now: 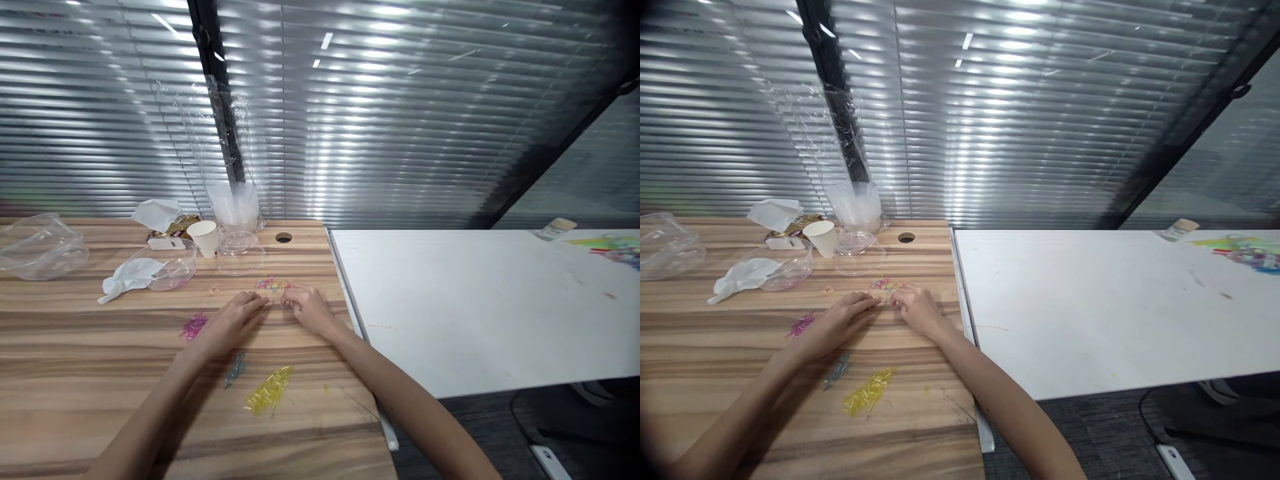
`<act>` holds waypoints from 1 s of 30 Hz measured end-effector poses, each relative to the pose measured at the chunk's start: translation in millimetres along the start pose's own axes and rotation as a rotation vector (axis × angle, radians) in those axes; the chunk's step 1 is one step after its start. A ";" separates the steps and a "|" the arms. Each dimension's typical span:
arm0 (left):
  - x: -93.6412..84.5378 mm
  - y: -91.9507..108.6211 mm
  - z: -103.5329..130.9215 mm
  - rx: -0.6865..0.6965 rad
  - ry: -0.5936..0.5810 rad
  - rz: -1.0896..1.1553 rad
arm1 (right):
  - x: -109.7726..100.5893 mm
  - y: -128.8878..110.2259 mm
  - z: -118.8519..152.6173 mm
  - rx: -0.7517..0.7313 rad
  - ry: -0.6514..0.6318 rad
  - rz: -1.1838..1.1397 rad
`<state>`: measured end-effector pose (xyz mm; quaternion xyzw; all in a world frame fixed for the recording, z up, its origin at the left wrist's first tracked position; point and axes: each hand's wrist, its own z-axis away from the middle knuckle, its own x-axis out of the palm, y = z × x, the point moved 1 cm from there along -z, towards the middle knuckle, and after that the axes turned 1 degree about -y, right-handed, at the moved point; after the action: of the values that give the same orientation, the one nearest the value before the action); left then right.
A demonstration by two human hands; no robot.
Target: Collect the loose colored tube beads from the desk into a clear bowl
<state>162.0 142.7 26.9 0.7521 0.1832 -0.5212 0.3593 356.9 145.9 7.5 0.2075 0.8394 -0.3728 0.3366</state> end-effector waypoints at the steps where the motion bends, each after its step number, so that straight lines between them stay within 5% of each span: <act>1: 0.2 -0.1 -0.1 0.000 0.004 0.001 | -0.1 -0.2 0.1 0.007 -0.005 0.001; 30: -1.6 10.9 -2.2 0.078 -0.042 -0.046 | -6.8 -9.4 0.4 0.087 -0.211 0.154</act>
<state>169.9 137.1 32.7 0.7499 0.1723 -0.5518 0.3216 356.0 138.9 16.7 0.2451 0.7641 -0.4016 0.4413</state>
